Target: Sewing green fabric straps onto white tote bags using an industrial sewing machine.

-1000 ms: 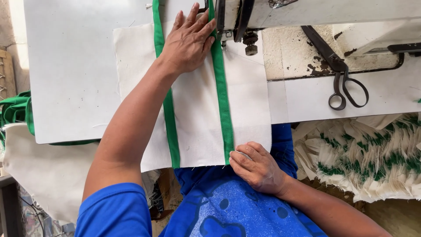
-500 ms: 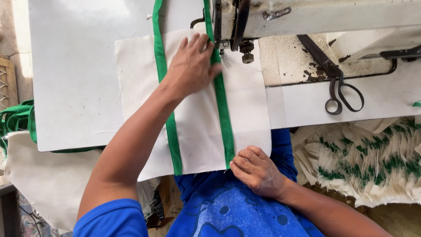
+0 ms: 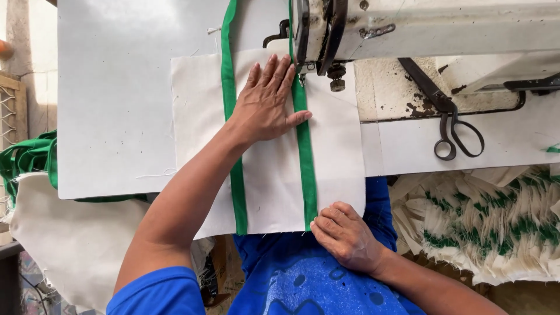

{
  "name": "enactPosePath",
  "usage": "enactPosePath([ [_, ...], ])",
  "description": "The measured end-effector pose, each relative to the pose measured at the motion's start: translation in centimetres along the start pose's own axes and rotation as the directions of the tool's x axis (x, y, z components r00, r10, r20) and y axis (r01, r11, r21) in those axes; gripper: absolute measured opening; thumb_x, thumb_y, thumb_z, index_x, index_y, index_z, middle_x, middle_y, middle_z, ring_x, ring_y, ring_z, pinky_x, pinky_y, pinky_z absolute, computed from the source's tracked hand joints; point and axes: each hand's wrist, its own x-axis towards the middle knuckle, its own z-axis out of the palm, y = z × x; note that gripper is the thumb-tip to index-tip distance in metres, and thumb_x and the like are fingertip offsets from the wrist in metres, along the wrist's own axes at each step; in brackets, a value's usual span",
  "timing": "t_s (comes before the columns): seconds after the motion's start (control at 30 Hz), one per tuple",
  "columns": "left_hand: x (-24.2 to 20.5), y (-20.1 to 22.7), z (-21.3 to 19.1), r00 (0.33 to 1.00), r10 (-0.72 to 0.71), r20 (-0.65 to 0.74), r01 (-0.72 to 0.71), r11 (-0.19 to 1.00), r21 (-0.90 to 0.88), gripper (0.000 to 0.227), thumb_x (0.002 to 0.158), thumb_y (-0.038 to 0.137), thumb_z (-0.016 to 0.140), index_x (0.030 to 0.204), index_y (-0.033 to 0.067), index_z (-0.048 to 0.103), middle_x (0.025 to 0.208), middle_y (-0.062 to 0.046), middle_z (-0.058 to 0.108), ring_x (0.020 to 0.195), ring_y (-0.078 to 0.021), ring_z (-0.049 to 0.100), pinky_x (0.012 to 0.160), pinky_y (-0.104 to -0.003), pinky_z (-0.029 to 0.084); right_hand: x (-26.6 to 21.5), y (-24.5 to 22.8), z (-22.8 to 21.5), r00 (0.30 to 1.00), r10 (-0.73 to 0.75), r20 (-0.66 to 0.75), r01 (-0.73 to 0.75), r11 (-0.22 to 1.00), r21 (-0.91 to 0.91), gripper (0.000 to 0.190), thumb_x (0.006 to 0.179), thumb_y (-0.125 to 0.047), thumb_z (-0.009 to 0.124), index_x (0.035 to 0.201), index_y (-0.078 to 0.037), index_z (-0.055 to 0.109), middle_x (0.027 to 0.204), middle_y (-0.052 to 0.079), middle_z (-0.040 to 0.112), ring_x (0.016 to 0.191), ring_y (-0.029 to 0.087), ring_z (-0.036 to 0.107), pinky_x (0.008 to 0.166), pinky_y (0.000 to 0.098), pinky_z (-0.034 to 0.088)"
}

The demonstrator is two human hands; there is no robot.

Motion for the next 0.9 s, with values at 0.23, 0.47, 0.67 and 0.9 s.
enactPosePath([
  [0.23, 0.1, -0.2, 0.6, 0.999, 0.023, -0.040, -0.022, 0.999, 0.030, 0.108, 0.093, 0.086, 0.022, 0.166, 0.0072, 0.008, 0.174, -0.010, 0.002, 0.158, -0.0267, -0.008, 0.126, -0.046, -0.009, -0.8, -0.3, 0.5, 1.000, 0.001, 0.023, -0.001, 1.000, 0.002, 0.008, 0.098, 0.004, 0.061, 0.097, 0.004, 0.069, 0.097, 0.012, 0.068, 0.090, 0.027, 0.064, 0.089, 0.0447, 0.050],
  [0.47, 0.0, 0.0, 0.2, 0.999, -0.012, -0.031, 0.013, 1.000, 0.013, 0.106, 0.094, 0.085, 0.027, 0.166, 0.0101, 0.007, 0.174, -0.008, 0.003, 0.158, -0.0261, -0.007, 0.127, -0.047, -0.006, -0.4, -0.3, 0.5, 1.000, 0.006, -0.002, -0.006, 1.000, -0.012, 0.007, 0.097, 0.005, 0.062, 0.097, 0.003, 0.068, 0.096, 0.011, 0.067, 0.087, 0.027, 0.064, 0.084, 0.0431, 0.048],
  [0.67, -0.7, 0.3, 0.7, 0.996, -0.003, -0.085, 0.004, 1.000, 0.010, 0.106, 0.094, 0.086, 0.023, 0.166, 0.0097, 0.010, 0.174, -0.009, 0.004, 0.158, -0.0276, -0.006, 0.127, -0.047, -0.006, -1.1, -0.5, 0.7, 1.000, 0.018, -0.006, -0.018, 1.000, 0.017, 0.007, 0.096, 0.005, 0.063, 0.099, 0.004, 0.069, 0.096, 0.011, 0.067, 0.087, 0.026, 0.064, 0.082, 0.0425, 0.049],
  [0.9, -0.4, 0.1, 1.8, 0.991, -0.024, -0.129, 0.020, 0.999, -0.027, 0.084, 0.105, 0.067, 0.019, 0.166, 0.0100, 0.017, 0.174, -0.007, 0.009, 0.158, -0.0287, -0.004, 0.127, -0.049, -0.006, -1.2, -0.4, 1.0, 0.999, 0.032, -0.024, -0.031, 0.999, 0.028, 0.010, 0.097, 0.005, 0.060, 0.098, 0.004, 0.069, 0.098, 0.012, 0.068, 0.087, 0.027, 0.065, 0.081, 0.0422, 0.049],
])
